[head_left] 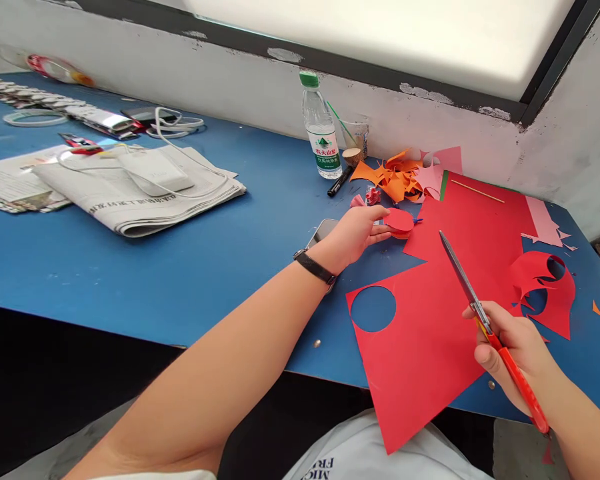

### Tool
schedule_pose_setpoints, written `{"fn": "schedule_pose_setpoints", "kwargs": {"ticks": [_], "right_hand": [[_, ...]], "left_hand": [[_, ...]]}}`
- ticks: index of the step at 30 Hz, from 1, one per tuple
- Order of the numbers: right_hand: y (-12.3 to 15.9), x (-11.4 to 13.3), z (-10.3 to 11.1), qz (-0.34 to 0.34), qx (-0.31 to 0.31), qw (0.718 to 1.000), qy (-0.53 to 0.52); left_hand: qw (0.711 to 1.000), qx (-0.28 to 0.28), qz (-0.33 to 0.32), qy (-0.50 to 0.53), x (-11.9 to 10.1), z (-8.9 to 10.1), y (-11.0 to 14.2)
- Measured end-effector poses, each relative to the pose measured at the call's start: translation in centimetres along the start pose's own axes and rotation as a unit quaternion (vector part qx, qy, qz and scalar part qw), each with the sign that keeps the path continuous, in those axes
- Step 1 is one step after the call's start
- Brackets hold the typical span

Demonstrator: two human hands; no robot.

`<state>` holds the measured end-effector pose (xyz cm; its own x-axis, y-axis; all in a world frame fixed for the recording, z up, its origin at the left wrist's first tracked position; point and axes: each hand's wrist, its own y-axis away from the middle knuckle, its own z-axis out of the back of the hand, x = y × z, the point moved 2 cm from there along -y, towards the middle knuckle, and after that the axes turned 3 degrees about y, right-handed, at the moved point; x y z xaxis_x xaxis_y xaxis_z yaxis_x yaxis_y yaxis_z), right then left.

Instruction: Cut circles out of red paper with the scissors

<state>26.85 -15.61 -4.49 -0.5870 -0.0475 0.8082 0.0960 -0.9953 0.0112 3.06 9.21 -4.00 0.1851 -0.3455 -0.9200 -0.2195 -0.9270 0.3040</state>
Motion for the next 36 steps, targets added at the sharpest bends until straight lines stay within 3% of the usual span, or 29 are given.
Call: {"fn": "schedule_pose_setpoints", "kwargs": {"ticks": [9,19,27,36], "right_hand": [[-0.1,0.0,-0.1,-0.003,0.005,1.0,-0.016],[-0.2,-0.5,-0.3,0.024,-0.01,1.0,0.01],[-0.2,0.0,-0.3,0.026,0.007,1.0,0.012],[-0.1,0.4,-0.2,0.043,-0.002,0.999,0.024]], "left_hand": [[0.988,-0.039,-0.021,-0.147,-1.2,2.2,0.2],[0.996,0.018,0.05,-0.067,0.6,-0.1,0.2],[0.995,0.053,0.008,-0.085,1.5,0.1,-0.2],[0.965,-0.02,-0.092,-0.245,1.3,0.9,-0.8]]}}
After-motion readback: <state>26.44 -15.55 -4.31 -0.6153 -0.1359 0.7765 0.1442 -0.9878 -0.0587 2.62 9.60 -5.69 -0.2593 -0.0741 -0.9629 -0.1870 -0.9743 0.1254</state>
